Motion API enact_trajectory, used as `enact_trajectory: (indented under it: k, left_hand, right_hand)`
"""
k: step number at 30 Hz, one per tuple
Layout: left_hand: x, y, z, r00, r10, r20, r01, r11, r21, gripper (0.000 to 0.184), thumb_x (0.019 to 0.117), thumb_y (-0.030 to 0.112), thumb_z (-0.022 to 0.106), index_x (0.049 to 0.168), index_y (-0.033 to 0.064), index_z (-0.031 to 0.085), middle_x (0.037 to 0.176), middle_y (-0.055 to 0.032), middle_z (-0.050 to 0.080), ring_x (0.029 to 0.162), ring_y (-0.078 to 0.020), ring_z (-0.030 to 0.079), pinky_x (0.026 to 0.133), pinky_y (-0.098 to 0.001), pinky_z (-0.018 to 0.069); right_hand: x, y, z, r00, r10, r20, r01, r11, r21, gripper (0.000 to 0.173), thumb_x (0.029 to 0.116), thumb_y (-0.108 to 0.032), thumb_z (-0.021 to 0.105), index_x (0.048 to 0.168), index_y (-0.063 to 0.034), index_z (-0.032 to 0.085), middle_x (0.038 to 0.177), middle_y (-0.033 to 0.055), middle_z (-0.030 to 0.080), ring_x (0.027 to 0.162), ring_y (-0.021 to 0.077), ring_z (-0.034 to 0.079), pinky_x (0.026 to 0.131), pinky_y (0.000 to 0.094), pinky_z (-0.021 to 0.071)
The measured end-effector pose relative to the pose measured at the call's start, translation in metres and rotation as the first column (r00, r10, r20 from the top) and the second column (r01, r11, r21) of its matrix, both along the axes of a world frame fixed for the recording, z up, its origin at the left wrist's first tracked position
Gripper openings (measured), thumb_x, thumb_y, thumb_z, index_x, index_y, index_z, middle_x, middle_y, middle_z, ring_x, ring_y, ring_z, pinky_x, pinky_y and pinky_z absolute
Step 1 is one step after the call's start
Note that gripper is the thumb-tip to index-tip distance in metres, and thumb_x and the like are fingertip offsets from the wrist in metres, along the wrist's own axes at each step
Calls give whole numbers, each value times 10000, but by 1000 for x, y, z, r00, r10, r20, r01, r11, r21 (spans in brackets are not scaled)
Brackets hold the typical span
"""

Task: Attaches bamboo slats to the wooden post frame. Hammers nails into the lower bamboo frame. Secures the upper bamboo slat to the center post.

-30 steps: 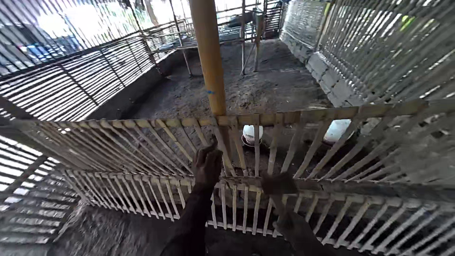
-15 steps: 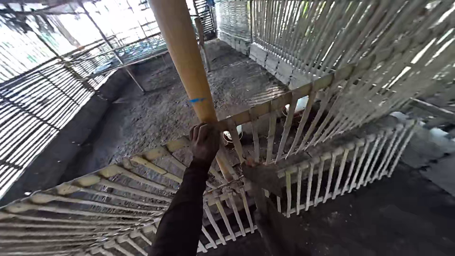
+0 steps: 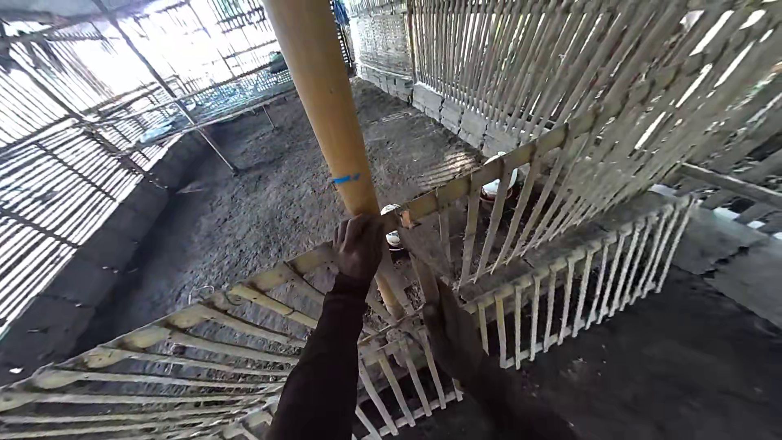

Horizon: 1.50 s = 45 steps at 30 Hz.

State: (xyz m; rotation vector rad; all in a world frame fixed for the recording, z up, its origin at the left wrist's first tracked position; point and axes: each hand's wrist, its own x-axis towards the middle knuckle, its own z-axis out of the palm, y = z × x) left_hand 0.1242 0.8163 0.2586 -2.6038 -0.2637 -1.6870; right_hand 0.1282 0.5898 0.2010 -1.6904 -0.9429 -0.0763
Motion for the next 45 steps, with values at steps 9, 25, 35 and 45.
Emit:
enact_trajectory:
  k: [9,25,35,45]
  left_hand:
    - [5,3,-7,998,-18,64,14,998,59,120,936,154,696,924,110,807,1057,-66,748,989,-234,688,861,-372,568]
    - [6,4,-10,996,-36,87,29,996,78,122,925,107,677,896,80,792,1080,-76,753,1029,-242,697,892,-372,571]
    - [6,5,-11,994,-36,103,27,996,89,117,927,127,698,947,101,810,1085,-65,756,1035,-232,699,900,-370,573]
    - [5,7,-11,994,-60,90,50,993,107,112,934,119,697,931,95,807,1072,-68,756,1031,-226,696,902,-360,572]
  right_hand:
    - [4,29,3,992,-90,93,83,993,81,622,1077,-423,404,1382,111,494,760,49,658,576,94,605,546,302,565]
    - [9,41,-6,997,-60,42,63,996,-71,569,1051,-358,452,1380,103,512,736,62,679,568,181,649,538,399,577]
    - [4,39,-15,987,-119,108,117,993,30,520,1045,-343,477,1302,106,537,715,60,660,558,142,634,534,350,576]
    - [5,38,-17,988,-127,88,106,971,213,462,1099,-451,390,1230,-35,540,737,13,610,586,74,602,579,276,577]
